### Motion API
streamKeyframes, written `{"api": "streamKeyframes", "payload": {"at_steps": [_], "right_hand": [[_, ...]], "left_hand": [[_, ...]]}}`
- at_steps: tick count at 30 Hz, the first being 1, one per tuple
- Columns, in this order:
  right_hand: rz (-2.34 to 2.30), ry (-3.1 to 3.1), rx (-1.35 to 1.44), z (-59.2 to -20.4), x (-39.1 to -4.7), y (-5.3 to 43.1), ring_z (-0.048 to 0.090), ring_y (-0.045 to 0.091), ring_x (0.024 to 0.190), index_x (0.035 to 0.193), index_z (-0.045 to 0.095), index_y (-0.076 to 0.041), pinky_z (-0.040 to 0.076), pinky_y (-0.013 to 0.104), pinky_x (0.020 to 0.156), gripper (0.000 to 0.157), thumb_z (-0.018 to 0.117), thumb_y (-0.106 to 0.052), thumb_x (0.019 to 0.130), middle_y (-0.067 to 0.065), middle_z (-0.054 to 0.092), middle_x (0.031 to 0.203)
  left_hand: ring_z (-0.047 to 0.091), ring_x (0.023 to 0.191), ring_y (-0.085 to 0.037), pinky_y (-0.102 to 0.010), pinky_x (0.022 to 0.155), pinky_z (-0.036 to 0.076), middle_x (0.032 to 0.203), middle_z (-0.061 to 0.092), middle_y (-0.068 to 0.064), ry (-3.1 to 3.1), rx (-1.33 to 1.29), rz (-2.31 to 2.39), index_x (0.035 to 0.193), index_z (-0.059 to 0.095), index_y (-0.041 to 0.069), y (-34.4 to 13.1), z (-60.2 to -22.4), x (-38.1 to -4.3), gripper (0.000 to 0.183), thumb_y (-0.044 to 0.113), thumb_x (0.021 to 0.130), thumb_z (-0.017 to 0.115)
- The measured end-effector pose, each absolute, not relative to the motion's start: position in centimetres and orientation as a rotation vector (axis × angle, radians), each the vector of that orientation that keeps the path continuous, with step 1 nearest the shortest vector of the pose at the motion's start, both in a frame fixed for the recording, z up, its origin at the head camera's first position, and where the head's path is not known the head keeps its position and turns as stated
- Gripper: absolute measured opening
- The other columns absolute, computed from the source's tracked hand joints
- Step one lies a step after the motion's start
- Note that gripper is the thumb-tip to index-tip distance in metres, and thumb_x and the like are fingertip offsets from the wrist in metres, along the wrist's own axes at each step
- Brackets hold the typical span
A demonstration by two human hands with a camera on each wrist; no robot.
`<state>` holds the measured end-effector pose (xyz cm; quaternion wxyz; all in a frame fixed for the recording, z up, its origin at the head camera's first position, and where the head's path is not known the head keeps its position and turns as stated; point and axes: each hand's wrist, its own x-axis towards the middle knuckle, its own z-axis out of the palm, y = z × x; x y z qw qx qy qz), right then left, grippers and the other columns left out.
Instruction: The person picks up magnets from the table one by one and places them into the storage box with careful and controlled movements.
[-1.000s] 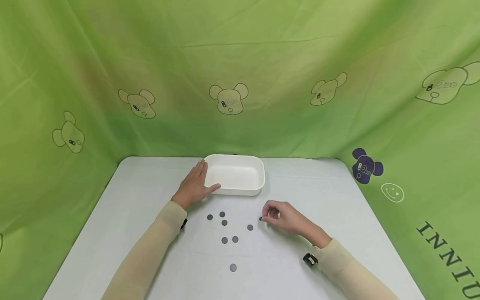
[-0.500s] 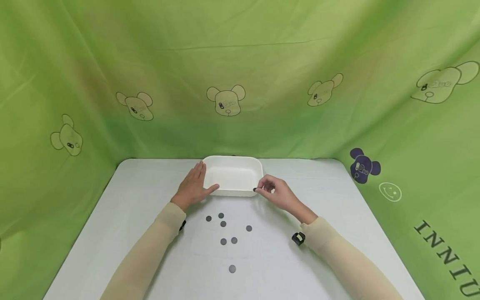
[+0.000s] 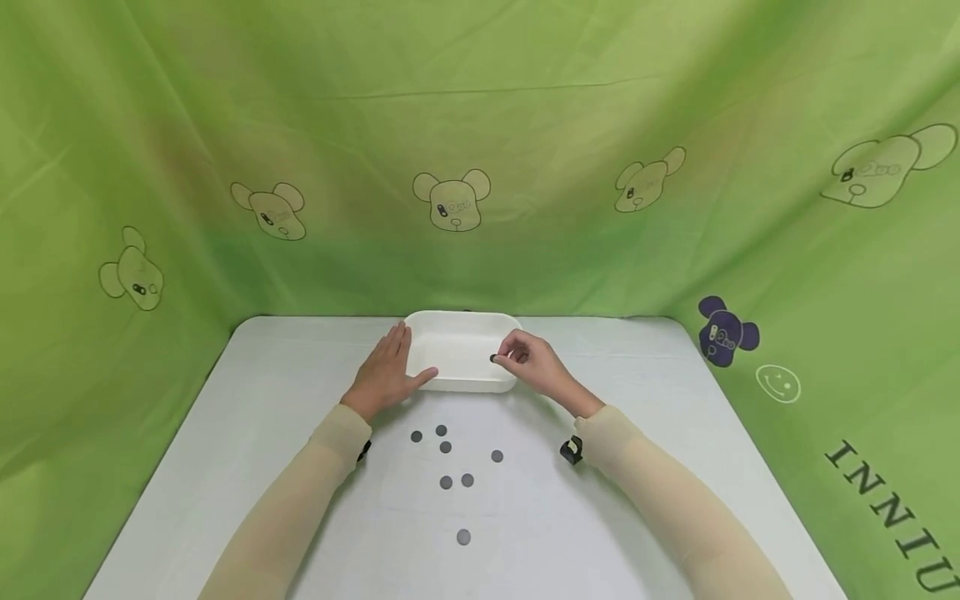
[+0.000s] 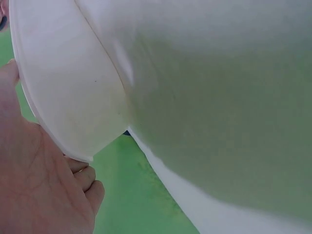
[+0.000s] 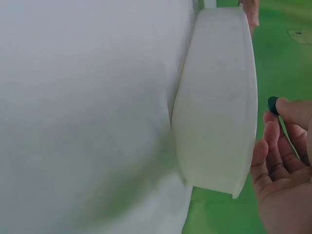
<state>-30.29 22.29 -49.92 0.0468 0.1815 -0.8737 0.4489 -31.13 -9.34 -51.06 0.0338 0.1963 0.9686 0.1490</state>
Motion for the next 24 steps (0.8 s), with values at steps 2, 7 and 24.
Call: {"api": "streamKeyframes", "payload": {"at_steps": [2, 7, 24], "right_hand": [[1.366, -2.689, 0.539, -50.0, -30.8, 21.9, 0.061, 0.013, 0.074, 0.098, 0.067, -0.008, 0.049, 0.024, 0.066, 0.014, 0.081, -0.008, 0.097, 0.005, 0.069, 0.088], [1.329, -2.733, 0.521, -49.8, -31.9, 21.4, 0.061, 0.014, 0.076, 0.098, 0.067, -0.007, 0.049, 0.027, 0.069, 0.013, 0.08, -0.009, 0.098, 0.007, 0.071, 0.093], [1.231, -2.792, 0.475, -50.9, -34.9, 19.8, 0.06, 0.015, 0.079, 0.098, 0.067, -0.006, 0.048, 0.027, 0.071, 0.013, 0.079, -0.01, 0.098, 0.008, 0.071, 0.096]], "left_hand": [[0.005, 0.166, -0.036, -0.045, 0.134, 0.007, 0.178, 0.002, -0.023, 2.977, 0.609, 0.471, 0.168, 0.008, -0.006, -9.4, -51.0, -31.1, 0.105, 0.069, 0.106, 0.046], [0.006, 0.166, -0.037, -0.045, 0.134, 0.007, 0.178, 0.002, -0.023, 2.977, 0.616, 0.485, 0.168, 0.008, -0.007, -9.4, -50.9, -31.0, 0.105, 0.069, 0.106, 0.047], [0.008, 0.165, -0.039, -0.045, 0.134, 0.008, 0.177, 0.005, -0.025, 3.001, 0.637, 0.467, 0.167, 0.01, -0.008, -9.3, -51.3, -31.2, 0.105, 0.068, 0.106, 0.048]]}}
